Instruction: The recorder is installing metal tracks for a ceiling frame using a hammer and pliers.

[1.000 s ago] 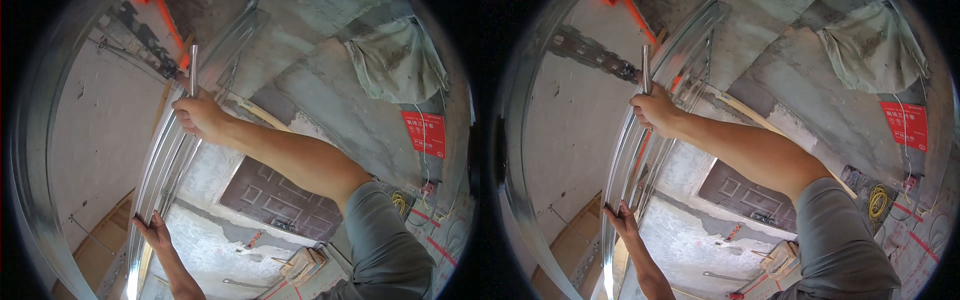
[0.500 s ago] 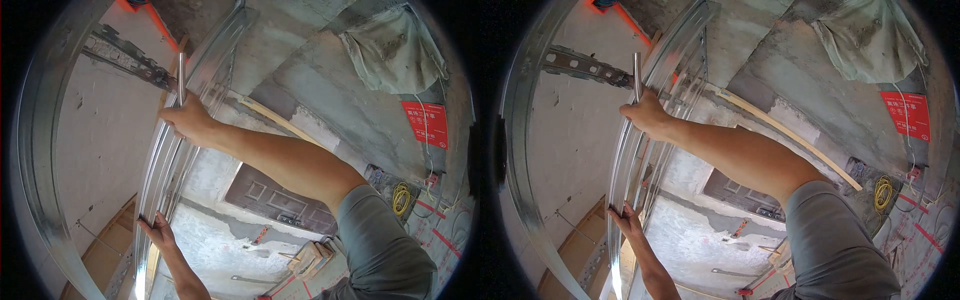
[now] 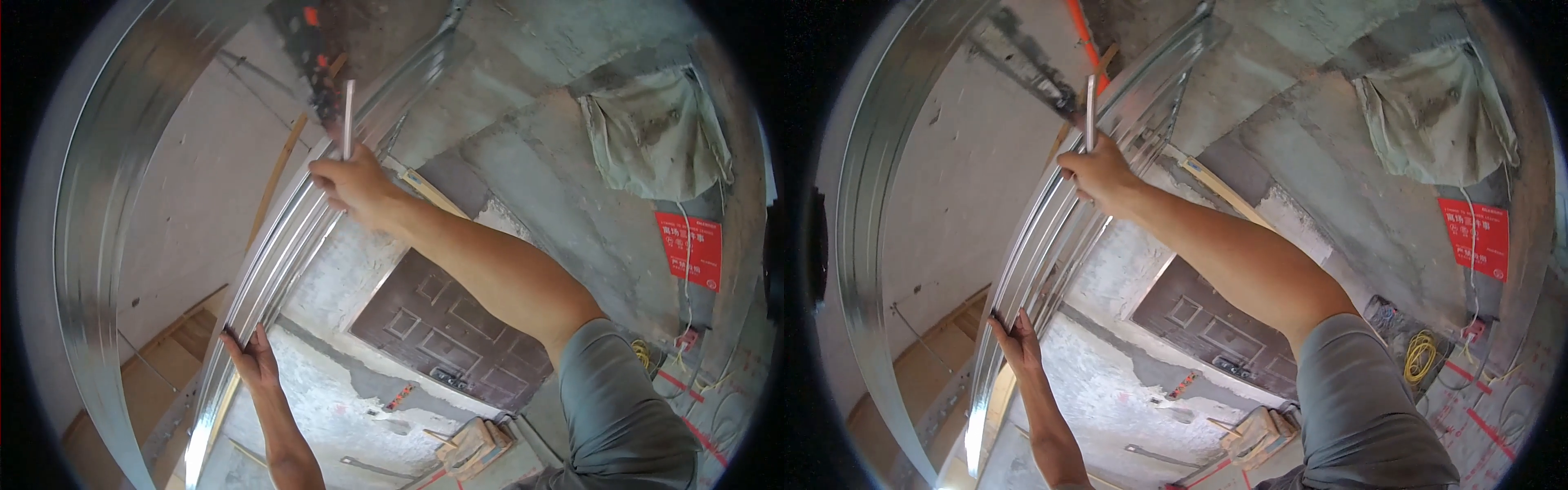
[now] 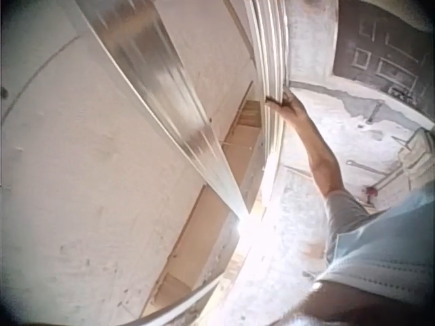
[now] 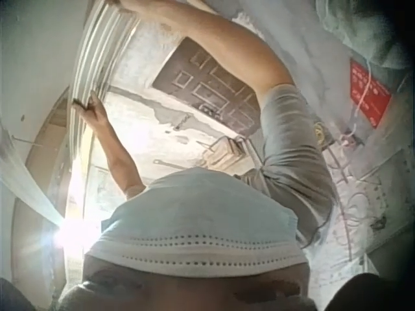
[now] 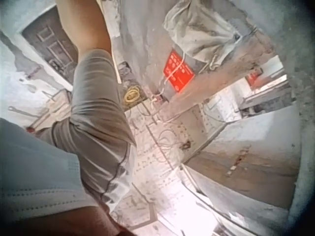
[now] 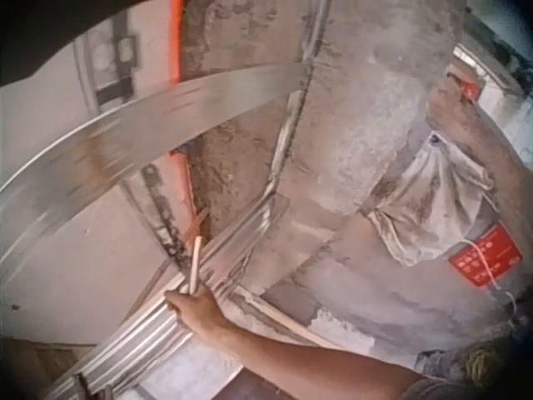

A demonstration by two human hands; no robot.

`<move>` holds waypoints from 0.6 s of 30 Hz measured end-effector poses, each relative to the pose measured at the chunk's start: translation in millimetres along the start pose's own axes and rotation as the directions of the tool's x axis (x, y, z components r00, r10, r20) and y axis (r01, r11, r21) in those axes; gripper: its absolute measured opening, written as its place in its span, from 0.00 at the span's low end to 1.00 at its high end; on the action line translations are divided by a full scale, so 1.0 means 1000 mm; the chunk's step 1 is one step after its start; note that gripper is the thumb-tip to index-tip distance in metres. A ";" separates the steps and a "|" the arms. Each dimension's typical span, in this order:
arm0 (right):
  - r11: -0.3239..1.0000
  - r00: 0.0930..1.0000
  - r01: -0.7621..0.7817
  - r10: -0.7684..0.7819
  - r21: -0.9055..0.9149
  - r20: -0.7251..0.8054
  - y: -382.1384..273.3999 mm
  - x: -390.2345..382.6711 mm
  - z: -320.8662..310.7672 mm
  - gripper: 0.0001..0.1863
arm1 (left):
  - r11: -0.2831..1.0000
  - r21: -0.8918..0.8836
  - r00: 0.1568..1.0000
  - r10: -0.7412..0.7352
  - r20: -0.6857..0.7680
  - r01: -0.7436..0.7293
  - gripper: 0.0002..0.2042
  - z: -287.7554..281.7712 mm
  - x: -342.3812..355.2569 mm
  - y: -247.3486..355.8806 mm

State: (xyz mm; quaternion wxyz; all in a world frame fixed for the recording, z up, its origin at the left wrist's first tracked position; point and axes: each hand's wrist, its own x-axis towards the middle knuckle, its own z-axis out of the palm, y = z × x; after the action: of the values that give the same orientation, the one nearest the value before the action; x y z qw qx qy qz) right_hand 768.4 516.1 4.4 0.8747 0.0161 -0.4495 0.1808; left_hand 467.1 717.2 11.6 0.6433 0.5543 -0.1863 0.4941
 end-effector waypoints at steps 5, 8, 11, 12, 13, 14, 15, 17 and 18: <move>0.994 0.983 0.037 -0.018 0.101 -0.182 0.001 -0.033 -0.014 0.22 | 0.999 -0.049 0.987 0.005 -0.162 -0.013 0.16 0.006 0.000 -0.005; 0.981 0.961 -0.187 0.174 -0.046 -0.214 0.019 -0.091 -0.023 0.14 | 0.998 -0.018 0.991 -0.065 -0.115 0.064 0.19 0.002 0.001 -0.003; 0.784 0.894 -0.403 0.447 -0.473 -0.020 0.045 -0.136 0.003 0.10 | 0.994 -0.060 0.985 -0.101 -0.143 0.093 0.29 0.000 0.002 0.000; 0.643 0.908 -0.202 0.405 -0.739 0.105 0.055 -0.143 0.013 0.10 | 0.985 -0.129 0.981 -0.136 -0.138 0.118 0.35 -0.002 0.007 -0.004; 0.456 0.881 0.065 0.392 -0.888 0.266 0.066 -0.146 0.028 0.11 | 0.982 -0.149 0.987 -0.131 -0.098 0.115 0.35 -0.009 0.009 -0.009; 0.446 0.839 0.069 0.458 -0.892 0.294 0.071 -0.149 0.046 0.11 | 0.946 -0.277 0.972 -0.206 -0.112 0.169 0.35 0.006 0.004 -0.013; 0.344 0.805 0.239 0.452 -0.908 0.384 0.070 -0.150 0.072 0.12 | 0.972 -0.192 0.956 -0.178 -0.233 0.134 0.28 0.020 0.001 -0.014; 0.247 0.697 0.499 0.456 -0.831 0.554 0.074 -0.148 0.131 0.13 | 0.980 -0.176 0.994 -0.099 -0.033 0.092 0.25 0.011 -0.003 -0.010; 0.232 0.642 0.582 0.457 -0.779 0.615 0.081 -0.141 0.158 0.14 | 0.985 -0.155 0.996 -0.084 -0.022 0.080 0.20 0.012 -0.005 -0.006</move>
State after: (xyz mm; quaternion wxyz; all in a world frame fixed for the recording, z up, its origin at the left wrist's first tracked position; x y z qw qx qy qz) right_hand 543.4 518.6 -24.0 0.4091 -0.4326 -0.7765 -0.2060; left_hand 473.3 704.8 8.2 0.7066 0.5031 -0.1915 0.4592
